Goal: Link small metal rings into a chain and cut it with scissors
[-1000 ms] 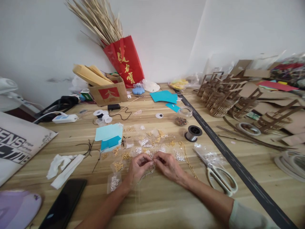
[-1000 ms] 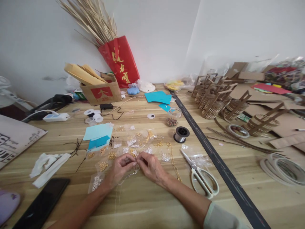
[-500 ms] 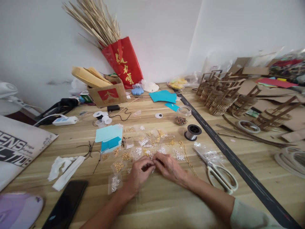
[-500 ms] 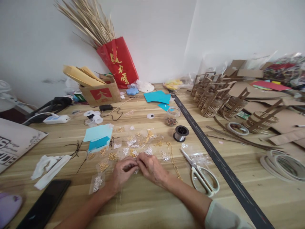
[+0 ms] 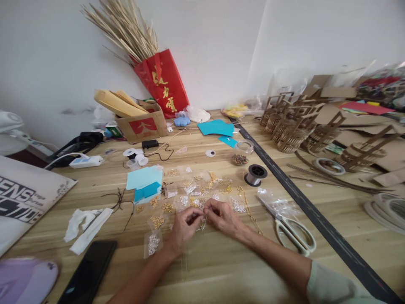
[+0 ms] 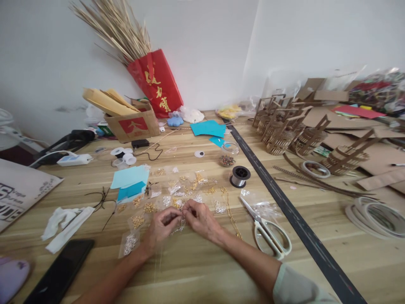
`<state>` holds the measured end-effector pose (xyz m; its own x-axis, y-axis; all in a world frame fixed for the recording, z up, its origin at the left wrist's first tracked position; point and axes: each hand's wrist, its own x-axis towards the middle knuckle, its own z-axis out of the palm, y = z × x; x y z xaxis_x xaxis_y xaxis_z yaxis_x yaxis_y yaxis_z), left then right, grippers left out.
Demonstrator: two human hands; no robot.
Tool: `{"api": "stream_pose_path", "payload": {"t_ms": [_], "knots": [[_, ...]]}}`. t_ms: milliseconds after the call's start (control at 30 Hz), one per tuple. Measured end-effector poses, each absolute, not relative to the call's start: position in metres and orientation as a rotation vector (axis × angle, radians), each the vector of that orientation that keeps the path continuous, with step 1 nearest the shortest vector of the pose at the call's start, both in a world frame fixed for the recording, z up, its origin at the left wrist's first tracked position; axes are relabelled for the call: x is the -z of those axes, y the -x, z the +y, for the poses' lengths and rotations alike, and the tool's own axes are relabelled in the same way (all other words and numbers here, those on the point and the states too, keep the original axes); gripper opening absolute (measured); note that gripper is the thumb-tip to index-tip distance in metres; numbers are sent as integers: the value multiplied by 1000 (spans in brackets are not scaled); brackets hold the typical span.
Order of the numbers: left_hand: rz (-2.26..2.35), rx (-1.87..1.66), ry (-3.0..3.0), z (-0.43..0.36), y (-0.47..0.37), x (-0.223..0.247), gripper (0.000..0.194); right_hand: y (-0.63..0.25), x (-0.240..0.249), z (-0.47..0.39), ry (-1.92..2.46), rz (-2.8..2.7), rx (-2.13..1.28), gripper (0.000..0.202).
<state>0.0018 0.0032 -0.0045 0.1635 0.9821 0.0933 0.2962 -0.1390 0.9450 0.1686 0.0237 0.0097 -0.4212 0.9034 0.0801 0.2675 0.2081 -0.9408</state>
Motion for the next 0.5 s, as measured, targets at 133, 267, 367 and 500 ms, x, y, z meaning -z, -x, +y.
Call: {"api": "stream_pose_path", "payload": {"t_ms": [133, 267, 367, 500], "knots": [[1300, -1014, -1529, 3, 0, 0, 15, -168, -5, 25, 1041, -1672, -1436, 16], [1339, -1142, -1502, 3, 1, -9, 24, -167, 2, 24, 986, -1593, -1550, 20], [1263, -1345, -1432, -3, 1, -25, 34, -167, 3, 23, 951, -1556, -1590, 25], [1014, -1674, -1396, -29, 9, -55, 36, -167, 1, 25, 930, -1476, -1661, 33]]}}
